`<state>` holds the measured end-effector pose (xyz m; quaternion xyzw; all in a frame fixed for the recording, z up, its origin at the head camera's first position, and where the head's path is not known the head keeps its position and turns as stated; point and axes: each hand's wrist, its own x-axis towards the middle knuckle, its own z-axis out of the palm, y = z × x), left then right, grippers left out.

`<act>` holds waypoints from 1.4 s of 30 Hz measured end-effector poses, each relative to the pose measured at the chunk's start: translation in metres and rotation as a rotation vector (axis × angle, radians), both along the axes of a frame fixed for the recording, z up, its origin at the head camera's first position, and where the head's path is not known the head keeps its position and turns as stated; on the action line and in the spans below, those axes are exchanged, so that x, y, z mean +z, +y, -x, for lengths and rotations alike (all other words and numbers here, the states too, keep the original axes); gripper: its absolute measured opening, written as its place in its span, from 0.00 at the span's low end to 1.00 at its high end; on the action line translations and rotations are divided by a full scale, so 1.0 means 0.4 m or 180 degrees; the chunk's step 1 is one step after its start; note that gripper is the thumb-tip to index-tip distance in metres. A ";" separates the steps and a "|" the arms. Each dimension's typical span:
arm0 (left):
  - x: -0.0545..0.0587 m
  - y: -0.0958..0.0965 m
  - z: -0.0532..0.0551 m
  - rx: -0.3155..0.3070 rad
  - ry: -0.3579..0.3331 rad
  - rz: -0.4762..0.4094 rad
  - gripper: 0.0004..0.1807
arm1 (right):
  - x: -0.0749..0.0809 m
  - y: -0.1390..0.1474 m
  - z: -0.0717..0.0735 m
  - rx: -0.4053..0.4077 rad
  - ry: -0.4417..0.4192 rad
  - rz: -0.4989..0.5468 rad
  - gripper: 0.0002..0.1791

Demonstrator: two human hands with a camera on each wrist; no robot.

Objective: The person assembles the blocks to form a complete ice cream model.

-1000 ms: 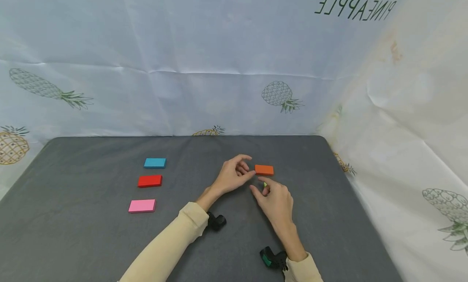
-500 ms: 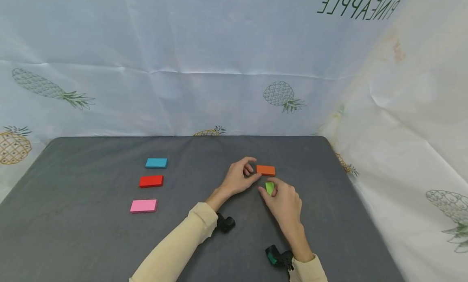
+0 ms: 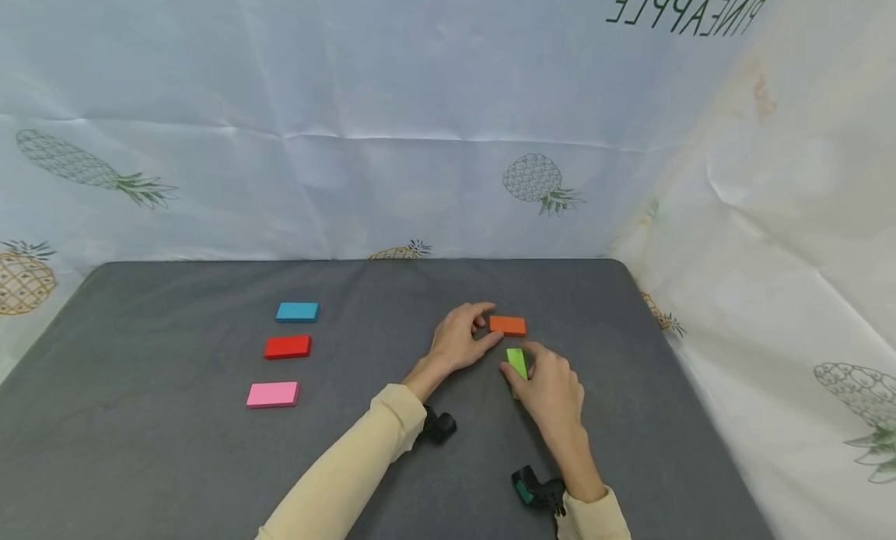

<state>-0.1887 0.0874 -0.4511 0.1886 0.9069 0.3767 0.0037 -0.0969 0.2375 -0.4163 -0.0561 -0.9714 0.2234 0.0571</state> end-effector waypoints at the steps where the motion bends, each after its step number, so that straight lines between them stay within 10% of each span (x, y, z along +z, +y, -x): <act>1: 0.001 0.000 0.000 -0.0004 0.0025 0.0050 0.25 | 0.001 0.000 0.000 -0.0007 -0.0035 0.0004 0.29; 42: 0.015 -0.017 -0.001 -0.0269 -0.0077 0.0119 0.18 | 0.002 -0.002 0.001 0.0044 -0.0353 0.0108 0.32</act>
